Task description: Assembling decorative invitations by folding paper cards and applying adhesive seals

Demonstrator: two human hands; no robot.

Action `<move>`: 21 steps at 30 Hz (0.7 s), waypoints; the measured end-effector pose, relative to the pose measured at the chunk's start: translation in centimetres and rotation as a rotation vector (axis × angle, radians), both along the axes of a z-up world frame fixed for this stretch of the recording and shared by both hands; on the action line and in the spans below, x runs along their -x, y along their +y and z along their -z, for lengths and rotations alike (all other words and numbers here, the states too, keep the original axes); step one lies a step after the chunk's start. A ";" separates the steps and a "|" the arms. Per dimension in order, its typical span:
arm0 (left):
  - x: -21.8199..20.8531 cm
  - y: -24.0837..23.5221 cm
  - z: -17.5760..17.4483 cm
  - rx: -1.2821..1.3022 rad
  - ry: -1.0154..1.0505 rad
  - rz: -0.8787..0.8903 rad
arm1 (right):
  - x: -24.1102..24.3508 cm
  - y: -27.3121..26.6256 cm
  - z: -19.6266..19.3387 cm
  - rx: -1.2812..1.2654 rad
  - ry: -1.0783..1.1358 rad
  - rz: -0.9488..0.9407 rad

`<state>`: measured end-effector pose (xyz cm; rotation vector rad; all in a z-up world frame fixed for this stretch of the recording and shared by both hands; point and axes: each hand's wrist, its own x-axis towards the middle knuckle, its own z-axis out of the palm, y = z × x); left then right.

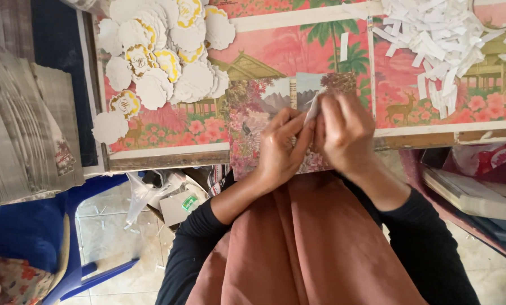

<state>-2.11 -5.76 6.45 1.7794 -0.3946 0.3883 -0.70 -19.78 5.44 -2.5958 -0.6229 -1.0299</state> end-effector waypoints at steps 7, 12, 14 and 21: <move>-1.5 1.3 -1.0 0.013 0.138 -0.032 | -3.1 -5.4 -1.1 0.075 0.250 0.350; -1.6 0.6 1.9 0.106 0.099 -0.009 | 1.0 0.6 -1.5 -0.231 0.181 -0.169; -1.5 1.4 1.6 0.058 0.081 0.005 | 0.8 0.4 0.7 -0.240 0.163 -0.147; -2.3 5.7 5.8 -0.231 -0.051 -0.177 | 0.3 -1.1 1.4 -0.963 0.842 -0.336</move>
